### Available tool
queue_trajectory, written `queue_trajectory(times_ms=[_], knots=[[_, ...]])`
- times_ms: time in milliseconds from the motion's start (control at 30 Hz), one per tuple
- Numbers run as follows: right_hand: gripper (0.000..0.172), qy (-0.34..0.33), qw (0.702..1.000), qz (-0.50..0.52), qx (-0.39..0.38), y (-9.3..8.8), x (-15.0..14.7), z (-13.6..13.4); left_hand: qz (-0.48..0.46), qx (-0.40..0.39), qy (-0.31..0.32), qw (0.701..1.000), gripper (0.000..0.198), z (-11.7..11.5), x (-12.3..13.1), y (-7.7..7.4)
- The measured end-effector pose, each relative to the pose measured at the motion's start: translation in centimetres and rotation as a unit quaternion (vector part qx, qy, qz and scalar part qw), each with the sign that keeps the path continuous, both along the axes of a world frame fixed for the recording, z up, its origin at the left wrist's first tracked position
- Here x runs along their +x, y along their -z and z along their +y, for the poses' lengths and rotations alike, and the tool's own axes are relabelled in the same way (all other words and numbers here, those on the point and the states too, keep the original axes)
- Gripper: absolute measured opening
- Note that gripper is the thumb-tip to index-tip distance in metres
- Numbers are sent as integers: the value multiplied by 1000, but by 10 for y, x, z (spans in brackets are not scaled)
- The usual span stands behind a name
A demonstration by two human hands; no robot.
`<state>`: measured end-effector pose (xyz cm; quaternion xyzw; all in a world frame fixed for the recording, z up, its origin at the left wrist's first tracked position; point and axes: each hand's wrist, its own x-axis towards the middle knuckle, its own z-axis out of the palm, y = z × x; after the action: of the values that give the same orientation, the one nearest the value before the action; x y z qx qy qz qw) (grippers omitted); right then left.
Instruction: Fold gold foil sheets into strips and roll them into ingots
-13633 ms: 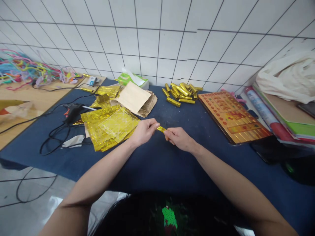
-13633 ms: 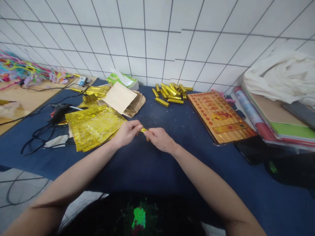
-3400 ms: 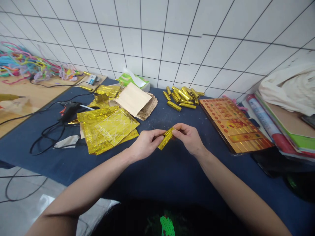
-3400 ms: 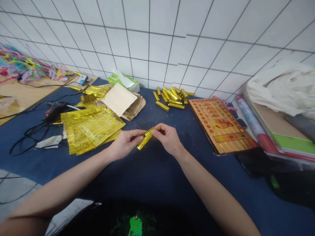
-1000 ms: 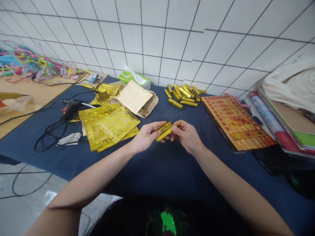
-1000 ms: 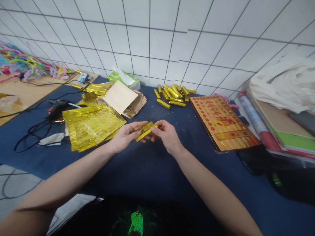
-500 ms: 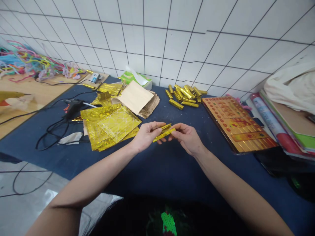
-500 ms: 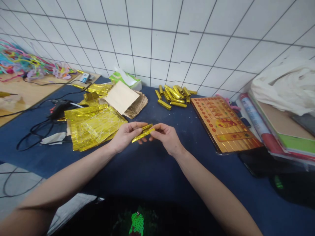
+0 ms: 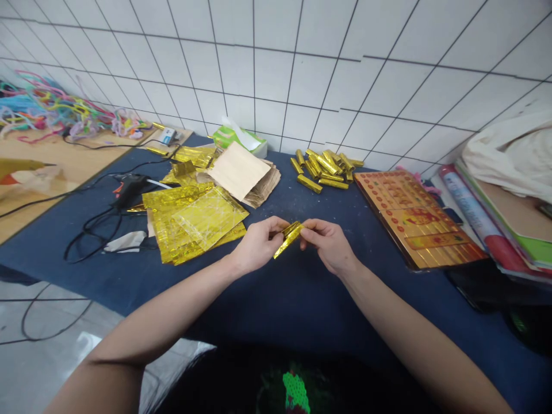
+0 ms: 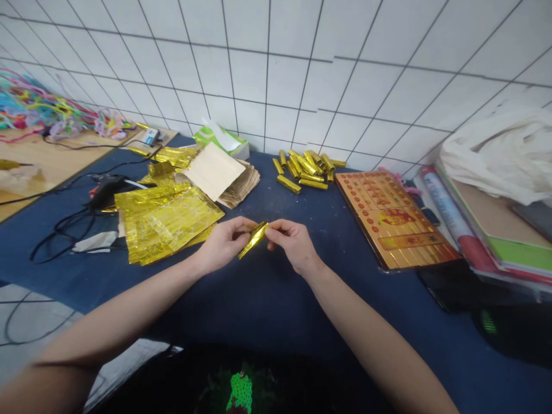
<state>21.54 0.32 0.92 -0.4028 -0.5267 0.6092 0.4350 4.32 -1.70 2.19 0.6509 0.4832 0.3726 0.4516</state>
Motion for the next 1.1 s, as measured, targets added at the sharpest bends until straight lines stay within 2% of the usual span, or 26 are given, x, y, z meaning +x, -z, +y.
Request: queue_trajectory(times_ms=[300, 467, 700, 867, 1100], knots=[[13, -34, 998, -39, 38, -2, -2, -3, 23, 10, -11, 1000, 9, -2, 2, 2], [14, -52, 991, -104, 64, -5, -2, -3, 91, 50, -16, 995, 11, -3, 1, 3], [15, -53, 984, -167, 22, -5, -4, -3, 161, 101, -21, 982, 11, -6, 2, 4], [10, -47, 982, -181, 6, -3, -5, -3, 185, 136, -13, 973, 16, -9, 3, 6], [11, -20, 991, -117, -67, 0, -5, -2, 181, 134, 20, 974, 23, -11, 3, 2]])
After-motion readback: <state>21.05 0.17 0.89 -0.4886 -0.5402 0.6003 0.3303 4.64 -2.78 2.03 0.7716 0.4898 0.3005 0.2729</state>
